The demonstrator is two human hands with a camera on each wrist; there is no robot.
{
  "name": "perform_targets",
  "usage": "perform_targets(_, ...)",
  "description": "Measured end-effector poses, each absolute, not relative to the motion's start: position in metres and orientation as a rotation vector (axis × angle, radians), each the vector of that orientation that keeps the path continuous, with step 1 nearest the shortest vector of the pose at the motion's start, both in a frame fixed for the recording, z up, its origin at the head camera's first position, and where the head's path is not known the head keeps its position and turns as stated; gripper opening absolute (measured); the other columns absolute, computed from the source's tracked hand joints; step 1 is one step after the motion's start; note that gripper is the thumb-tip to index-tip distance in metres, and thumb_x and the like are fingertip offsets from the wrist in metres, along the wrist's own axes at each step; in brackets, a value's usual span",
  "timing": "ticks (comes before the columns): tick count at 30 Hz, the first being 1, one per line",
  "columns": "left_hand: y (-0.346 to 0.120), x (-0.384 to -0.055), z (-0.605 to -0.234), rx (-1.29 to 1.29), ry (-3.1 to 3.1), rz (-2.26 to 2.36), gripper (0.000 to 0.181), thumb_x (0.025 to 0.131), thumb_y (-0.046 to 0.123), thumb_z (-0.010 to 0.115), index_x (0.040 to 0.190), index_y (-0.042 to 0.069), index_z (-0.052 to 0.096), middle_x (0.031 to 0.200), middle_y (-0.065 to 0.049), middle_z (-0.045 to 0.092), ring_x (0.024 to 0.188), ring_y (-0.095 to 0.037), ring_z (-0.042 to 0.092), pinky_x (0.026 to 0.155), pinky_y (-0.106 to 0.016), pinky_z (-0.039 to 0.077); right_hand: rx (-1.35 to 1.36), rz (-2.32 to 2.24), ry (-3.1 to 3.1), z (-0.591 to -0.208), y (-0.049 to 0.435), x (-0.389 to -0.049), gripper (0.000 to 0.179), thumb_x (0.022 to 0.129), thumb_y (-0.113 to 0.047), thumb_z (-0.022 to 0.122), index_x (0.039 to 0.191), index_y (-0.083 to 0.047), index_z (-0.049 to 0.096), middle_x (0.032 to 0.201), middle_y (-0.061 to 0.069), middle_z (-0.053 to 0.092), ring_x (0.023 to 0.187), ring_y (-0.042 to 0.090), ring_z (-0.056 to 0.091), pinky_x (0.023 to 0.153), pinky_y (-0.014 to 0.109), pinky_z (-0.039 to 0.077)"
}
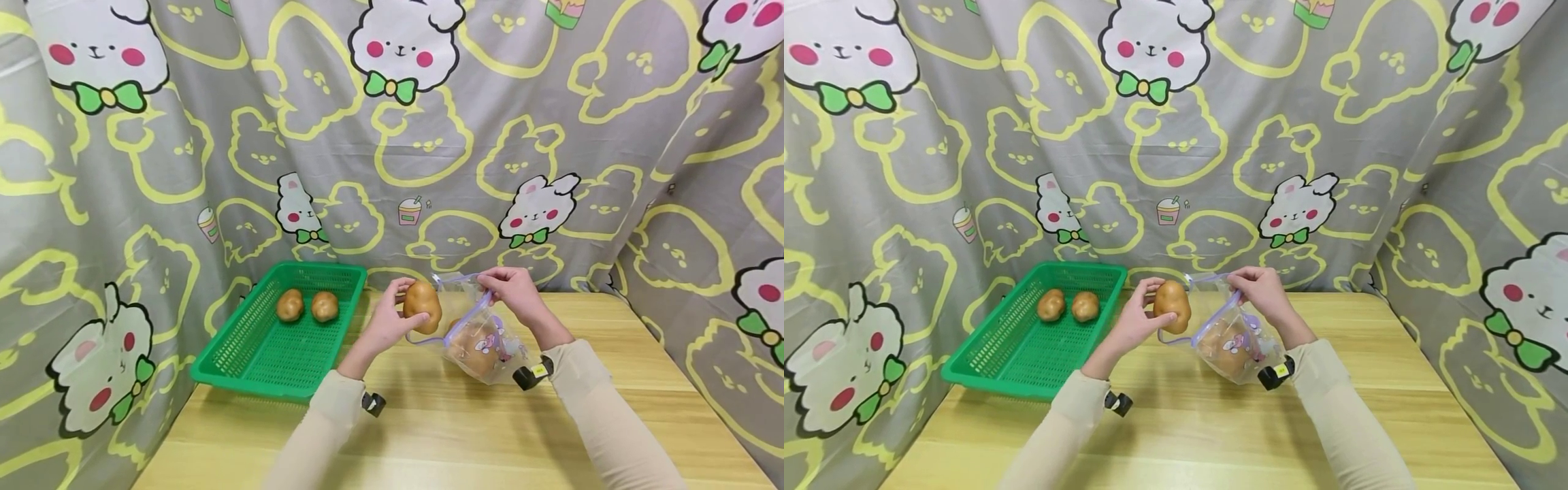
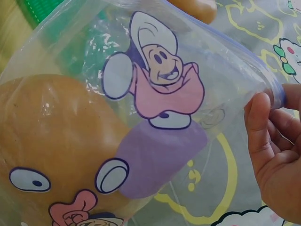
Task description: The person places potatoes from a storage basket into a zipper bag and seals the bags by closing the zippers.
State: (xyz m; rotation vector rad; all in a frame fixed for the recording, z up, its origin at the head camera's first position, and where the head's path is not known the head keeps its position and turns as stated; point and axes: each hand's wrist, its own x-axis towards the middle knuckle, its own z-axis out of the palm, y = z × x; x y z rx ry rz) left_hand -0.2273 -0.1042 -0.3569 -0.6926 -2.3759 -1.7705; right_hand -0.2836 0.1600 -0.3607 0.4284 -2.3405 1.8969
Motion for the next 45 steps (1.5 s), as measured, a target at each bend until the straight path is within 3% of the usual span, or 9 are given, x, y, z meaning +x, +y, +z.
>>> perform_targets(22, -0.078, -0.221, -0.366, -0.921, -2.295, -1.744, 0.059, 0.081, -0.001, 0.071, 0.134, -0.007, 0.046, 0.129, -0.022, 0.047, 0.118, -0.034, 0.047, 0.085, -0.041, 0.051, 0.421, 1.868, -2.322, -0.364, 0.157, -0.285, 0.025, 0.091, -0.011, 0.063, 0.097, 0.013, 0.066, 0.070, 0.005, 0.061, 0.053, 0.008, 0.053, 0.051, 0.024, 0.050)
perform_targets(35, -0.071, -0.244, -0.397, -0.965, -2.256, -1.757, 0.060, 0.082, 0.005, 0.073, 0.136, 0.006, 0.048, 0.129, -0.012, 0.050, 0.121, -0.025, 0.048, 0.086, -0.036, 0.050, 0.393, 1.864, -2.352, -0.362, 0.156, -0.284, 0.025, 0.091, -0.013, 0.063, 0.097, 0.012, 0.067, 0.073, 0.009, 0.063, 0.056, 0.010, 0.054, 0.052, 0.024, 0.050)
perform_targets(41, -0.069, -0.245, -0.403, -0.851, -2.300, -1.683, 0.058, 0.082, 0.012, 0.074, 0.135, 0.008, 0.050, 0.131, -0.007, 0.052, 0.120, -0.020, 0.049, 0.085, -0.032, 0.051, 0.396, 1.863, -2.379, -0.360, 0.155, -0.282, 0.025, 0.091, -0.012, 0.063, 0.098, 0.012, 0.067, 0.074, 0.010, 0.064, 0.056, 0.011, 0.055, 0.053, 0.024, 0.050)
perform_targets(45, -0.067, -0.246, -0.406, -0.726, -2.311, -1.578, 0.056, 0.080, 0.016, 0.075, 0.132, 0.008, 0.054, 0.128, -0.006, 0.055, 0.117, -0.019, 0.051, 0.083, -0.031, 0.051, 0.423, 1.847, -2.378, -0.358, 0.155, -0.282, 0.028, 0.091, -0.013, 0.063, 0.099, 0.014, 0.065, 0.077, 0.019, 0.064, 0.054, 0.011, 0.055, 0.053, 0.025, 0.051)
